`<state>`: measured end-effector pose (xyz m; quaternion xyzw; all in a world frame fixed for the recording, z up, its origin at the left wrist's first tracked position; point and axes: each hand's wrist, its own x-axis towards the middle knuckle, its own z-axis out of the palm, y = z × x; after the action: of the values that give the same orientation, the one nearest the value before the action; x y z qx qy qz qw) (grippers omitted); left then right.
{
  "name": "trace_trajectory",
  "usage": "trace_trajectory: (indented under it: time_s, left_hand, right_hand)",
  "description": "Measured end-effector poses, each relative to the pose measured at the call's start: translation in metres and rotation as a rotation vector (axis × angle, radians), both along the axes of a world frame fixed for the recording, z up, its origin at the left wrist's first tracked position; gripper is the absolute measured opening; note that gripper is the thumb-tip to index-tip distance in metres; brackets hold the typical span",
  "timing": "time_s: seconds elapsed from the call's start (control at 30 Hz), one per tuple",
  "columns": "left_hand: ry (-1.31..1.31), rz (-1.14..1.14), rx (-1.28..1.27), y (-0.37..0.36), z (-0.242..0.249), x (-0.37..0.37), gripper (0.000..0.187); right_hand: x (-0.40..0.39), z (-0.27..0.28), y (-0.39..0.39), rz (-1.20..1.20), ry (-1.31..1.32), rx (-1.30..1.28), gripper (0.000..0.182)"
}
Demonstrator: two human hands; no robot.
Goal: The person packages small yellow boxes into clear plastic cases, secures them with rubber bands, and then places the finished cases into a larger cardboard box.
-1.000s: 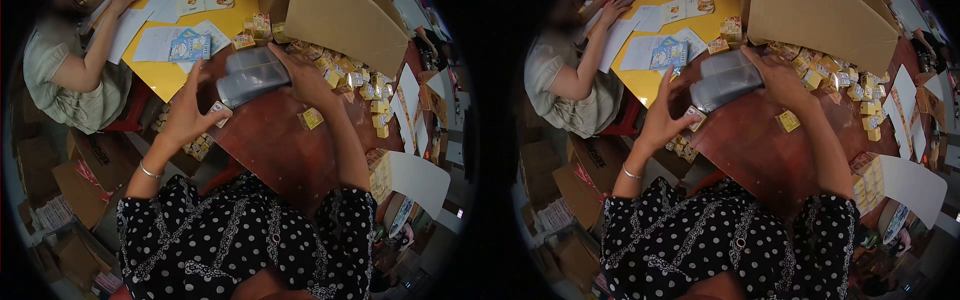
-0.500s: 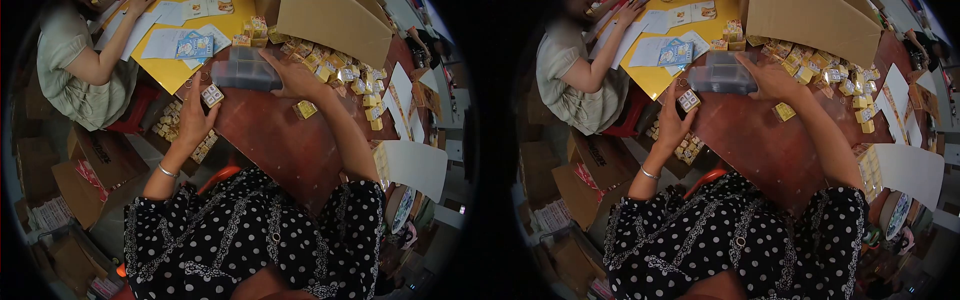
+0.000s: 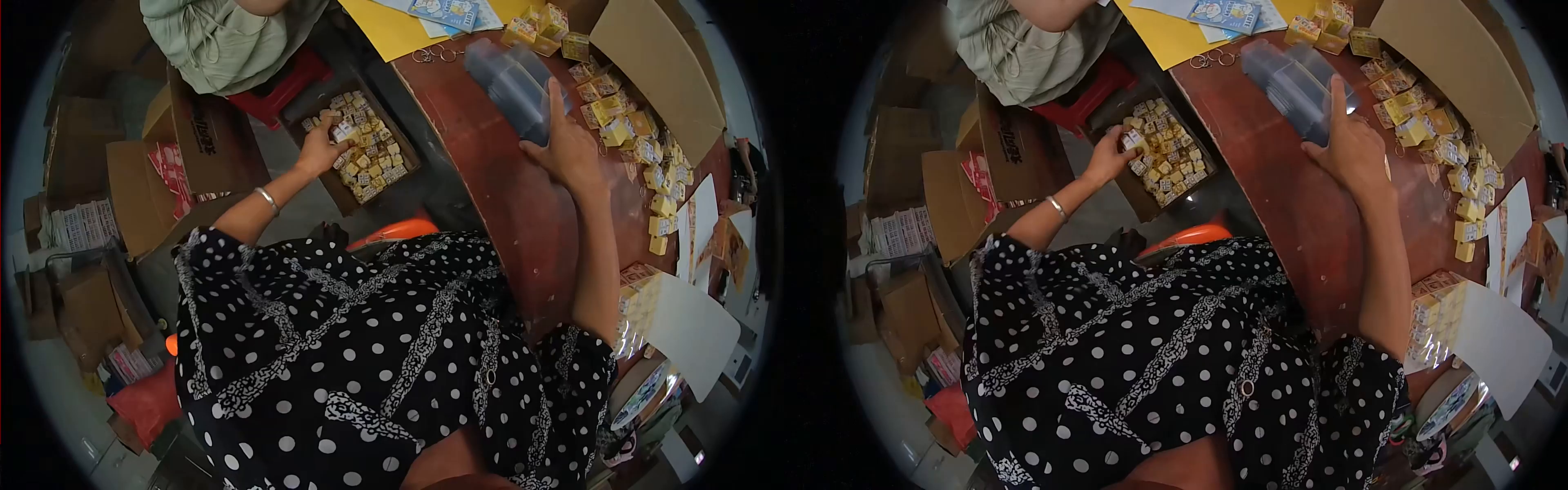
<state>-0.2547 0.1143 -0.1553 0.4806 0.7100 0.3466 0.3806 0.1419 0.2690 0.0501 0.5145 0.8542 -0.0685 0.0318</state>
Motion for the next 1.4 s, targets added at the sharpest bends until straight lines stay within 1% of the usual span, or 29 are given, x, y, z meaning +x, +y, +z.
trace_trajectory:
  time_s: [0.03,0.07,0.1,0.17,0.2,0.23,0.27,0.3,0.37,0.5,0.53,0.6,0.63,0.67,0.7,0.73,0.77,0.83,0.87,0.93,1.0,1.03,1.07,1.13,1.17,1.2,1.27,1.33,1.4]
  left_hand:
    - [0.213,-0.072,-0.15,0.0,-0.009,-0.002,0.063]
    - [0.332,-0.033,-0.09,-0.003,-0.019,0.002,0.066]
    - [0.322,-0.043,-0.081,0.002,-0.028,0.002,0.066]
    - [0.299,-0.153,-0.057,0.018,0.02,0.023,0.046]
    - [-0.146,-0.151,-0.067,0.023,0.047,0.04,0.039]
    - [-0.382,-0.207,-0.061,0.03,0.068,0.055,0.035]
    - [-0.618,-0.266,-0.063,0.034,0.087,0.069,0.032]
    - [-0.735,-0.3,-0.097,0.035,0.108,0.086,0.034]
    - [-0.92,-0.247,-0.237,0.028,0.134,0.115,0.041]
    - [-1.181,-0.312,-0.559,-0.006,0.125,0.137,0.057]
    - [-1.178,-0.318,-0.564,-0.014,0.128,0.143,0.057]
    - [-1.267,-0.255,-0.454,-0.027,0.136,0.157,0.063]
    - [-1.345,-0.24,-0.456,-0.03,0.129,0.161,0.065]
    - [-1.379,-0.212,-0.449,-0.032,0.134,0.166,0.062]
    - [-1.413,-0.186,-0.443,-0.035,0.139,0.172,0.059]
    - [-1.39,-0.131,-0.426,-0.036,0.143,0.179,0.055]
    - [-1.381,-0.146,-0.414,-0.037,0.147,0.183,0.055]
    - [-1.265,-0.029,-0.307,-0.047,0.155,0.192,0.049]
    - [-1.22,0.001,-0.292,-0.049,0.158,0.193,0.048]
    - [-1.105,-0.101,-0.229,-0.049,0.158,0.186,0.048]
    - [-0.975,-0.208,-0.121,-0.05,0.18,0.186,0.041]
    - [-0.949,-0.275,-0.068,-0.048,0.185,0.188,0.038]
    - [-0.877,-0.32,-0.01,-0.046,0.188,0.193,0.036]
    - [-0.855,-0.378,0.033,-0.046,0.197,0.207,0.037]
    - [-0.845,-0.409,0.057,-0.048,0.204,0.214,0.037]
    - [-0.837,-0.439,0.081,-0.049,0.211,0.221,0.037]
    - [-0.605,-0.509,0.083,-0.056,0.227,0.232,0.039]
    - [-0.648,-0.541,0.14,-0.065,0.231,0.247,0.038]
    - [-0.695,-0.564,0.194,-0.075,0.233,0.259,0.038]
  right_hand:
    - [-0.001,0.001,-0.002,-0.009,-0.004,0.043,0.114]
    - [-0.003,0.002,-0.003,-0.016,-0.011,0.047,0.114]
    - [-0.005,0.002,-0.003,-0.022,-0.017,0.055,0.113]
    - [-0.006,0.001,-0.009,-0.052,-0.039,0.063,0.113]
    - [-0.006,0.001,-0.009,-0.035,-0.004,0.044,0.114]
    - [-0.005,0.0,-0.009,-0.023,0.032,0.029,0.116]
    - [0.001,-0.009,-0.009,0.061,0.083,0.15,0.117]
    - [-0.001,-0.005,-0.014,0.04,0.073,0.162,0.117]
    - [-0.014,0.002,-0.032,-0.148,0.064,-0.067,0.118]
    - [-0.018,0.01,-0.084,-0.185,0.059,-0.121,0.121]
    - [-0.015,0.004,-0.101,-0.161,0.1,-0.081,0.121]
    - [-0.014,0.005,-0.138,-0.135,0.091,-0.055,0.122]
    - [-0.016,0.006,-0.154,-0.105,0.084,-0.024,0.123]
    - [-0.018,0.007,-0.169,-0.101,0.098,0.002,0.123]
    - [-0.02,0.008,-0.186,-0.111,0.072,-0.056,0.123]
    - [-0.022,0.008,-0.195,-0.121,0.044,-0.117,0.122]
    - [-0.022,0.006,-0.199,-0.125,0.052,-0.099,0.122]
    - [-0.018,0.003,-0.214,-0.119,0.164,-0.077,0.117]
    - [-0.012,0.01,-0.221,-0.144,0.163,-0.081,0.117]
    - [0.005,0.04,-0.228,-0.093,0.387,-0.264,0.112]
    - [0.032,0.071,-0.232,-0.178,0.596,-0.22,0.103]
    - [0.032,0.084,-0.237,-0.317,0.647,0.051,0.067]
    - [0.036,0.084,-0.242,-0.347,0.646,0.068,0.067]
    - [0.041,0.087,-0.252,-0.438,0.826,0.196,0.039]
    - [0.033,0.089,-0.254,-0.4,0.885,0.247,0.024]
    - [0.029,0.088,-0.258,-0.427,0.884,0.276,0.024]
    - [0.024,0.079,-0.264,-0.314,0.764,0.467,0.023]
    - [0.023,0.069,-0.272,-0.333,0.755,0.56,0.02]
    - [0.026,0.066,-0.281,-0.308,0.642,0.705,0.017]
